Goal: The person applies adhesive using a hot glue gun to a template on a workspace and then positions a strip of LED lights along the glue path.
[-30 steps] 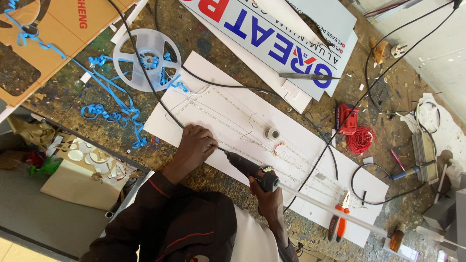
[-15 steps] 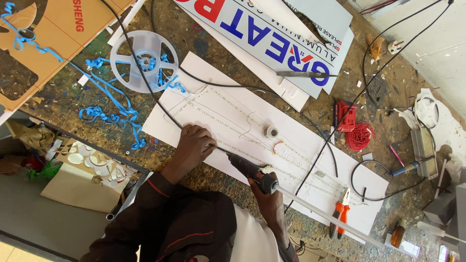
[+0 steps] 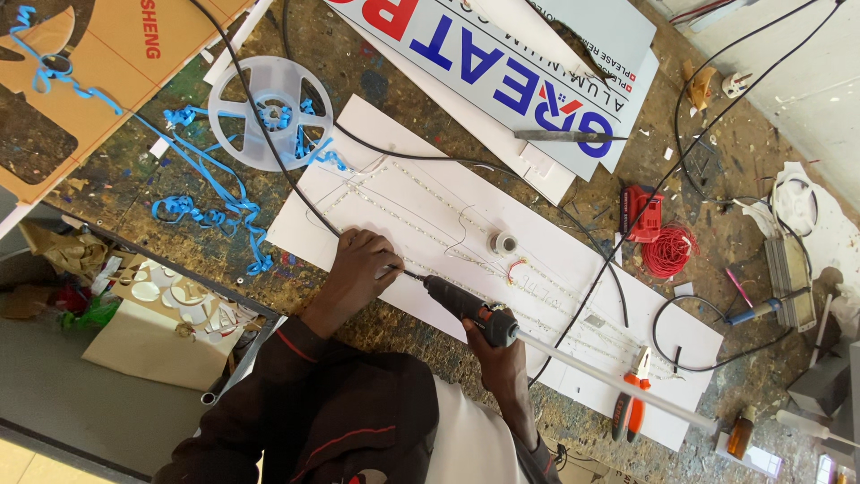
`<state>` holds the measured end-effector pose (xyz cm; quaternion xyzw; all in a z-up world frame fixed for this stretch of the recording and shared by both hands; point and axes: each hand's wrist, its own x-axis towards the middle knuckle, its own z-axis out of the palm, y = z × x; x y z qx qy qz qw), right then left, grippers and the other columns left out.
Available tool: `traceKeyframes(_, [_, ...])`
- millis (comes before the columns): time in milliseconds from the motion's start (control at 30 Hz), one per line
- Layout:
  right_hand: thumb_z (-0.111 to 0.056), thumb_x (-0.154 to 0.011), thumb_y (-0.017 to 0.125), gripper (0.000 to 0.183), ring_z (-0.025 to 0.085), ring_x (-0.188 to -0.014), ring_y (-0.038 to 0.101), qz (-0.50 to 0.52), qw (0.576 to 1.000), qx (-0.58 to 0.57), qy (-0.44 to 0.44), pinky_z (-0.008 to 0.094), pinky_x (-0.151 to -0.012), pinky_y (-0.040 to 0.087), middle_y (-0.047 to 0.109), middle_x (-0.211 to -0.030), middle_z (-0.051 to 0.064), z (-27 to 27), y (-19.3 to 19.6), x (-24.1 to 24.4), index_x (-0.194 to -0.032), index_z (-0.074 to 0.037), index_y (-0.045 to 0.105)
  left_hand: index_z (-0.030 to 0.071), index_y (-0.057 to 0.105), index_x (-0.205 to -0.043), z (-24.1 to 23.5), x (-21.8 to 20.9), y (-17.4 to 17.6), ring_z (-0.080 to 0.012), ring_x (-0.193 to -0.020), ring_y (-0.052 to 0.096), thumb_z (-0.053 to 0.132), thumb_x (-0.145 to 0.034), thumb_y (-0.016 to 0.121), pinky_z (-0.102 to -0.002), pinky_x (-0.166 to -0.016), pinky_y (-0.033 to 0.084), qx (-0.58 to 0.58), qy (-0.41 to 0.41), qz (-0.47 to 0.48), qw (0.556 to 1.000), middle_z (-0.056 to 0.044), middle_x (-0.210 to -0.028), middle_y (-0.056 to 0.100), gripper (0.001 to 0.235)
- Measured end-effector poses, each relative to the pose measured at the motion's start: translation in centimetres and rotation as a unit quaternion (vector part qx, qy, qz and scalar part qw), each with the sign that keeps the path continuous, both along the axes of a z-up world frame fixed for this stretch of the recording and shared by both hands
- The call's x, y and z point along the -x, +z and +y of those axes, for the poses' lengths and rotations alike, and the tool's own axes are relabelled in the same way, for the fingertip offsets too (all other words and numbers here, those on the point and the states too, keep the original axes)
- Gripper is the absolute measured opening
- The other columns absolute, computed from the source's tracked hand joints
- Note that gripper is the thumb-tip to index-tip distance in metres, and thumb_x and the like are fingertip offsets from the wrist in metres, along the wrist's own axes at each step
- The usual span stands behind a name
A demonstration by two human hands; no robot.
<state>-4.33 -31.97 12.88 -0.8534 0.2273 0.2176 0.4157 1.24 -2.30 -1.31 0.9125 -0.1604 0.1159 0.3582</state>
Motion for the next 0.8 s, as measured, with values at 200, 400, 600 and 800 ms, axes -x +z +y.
traceKeyframes(200, [-0.047, -0.09, 0.099, 0.048, 0.034, -0.087, 0.08, -0.078, 0.997, 0.007, -0.003, 0.048, -0.081, 0.058, 0.082, -0.087, 0.026, -2.2, -4.3, 0.4, -0.11, -0.009, 0.077, 0.029, 0.082, -0.11, -0.3, 0.2, -1.5, -0.0205, -0.123, 0.066, 0.042, -0.115, 0.072, -0.061, -0.119, 0.042, -0.002, 0.014, 0.035, 0.999, 0.003, -0.111, 0.071, 0.017])
traceKeyframes(400, [-0.05, -0.086, 0.1, 0.056, 0.038, -0.079, 0.078, -0.053, 0.998, 0.005, -0.015, 0.056, -0.083, 0.057, 0.083, -0.085, 0.025, -1.5, -2.0, -0.9, -0.111, -0.004, 0.08, 0.029, 0.084, -0.109, -0.5, 0.0, -2.7, -0.0207, -0.121, 0.068, 0.045, -0.112, 0.075, -0.062, -0.122, 0.039, 0.006, 0.019, 0.038, 0.999, 0.003, -0.108, 0.074, 0.019])
traceKeyframes(600, [-0.029, -0.096, 0.092, 0.028, 0.019, -0.047, 0.066, -0.102, 0.993, -0.056, 0.013, 0.034, -0.061, 0.054, 0.071, -0.053, 0.012, -2.5, -1.1, -1.3, -0.089, -0.002, 0.083, 0.027, 0.085, -0.103, -0.6, 0.4, -1.7, -0.0206, -0.119, 0.067, 0.042, -0.111, 0.078, -0.059, -0.121, 0.038, 0.009, 0.031, 0.05, 0.998, 0.003, -0.103, 0.075, 0.018])
traceKeyframes(800, [-0.023, -0.088, 0.1, 0.029, 0.014, -0.048, 0.067, -0.126, 0.989, -0.079, -0.001, 0.028, -0.057, 0.053, 0.073, -0.055, 0.012, -1.7, -0.5, 0.1, -0.089, -0.002, 0.08, 0.033, 0.083, -0.105, -0.4, 0.3, -2.4, -0.0158, -0.12, 0.06, 0.046, -0.108, 0.079, -0.057, -0.121, 0.036, -0.006, 0.015, 0.061, 0.998, 0.009, -0.107, 0.068, 0.014])
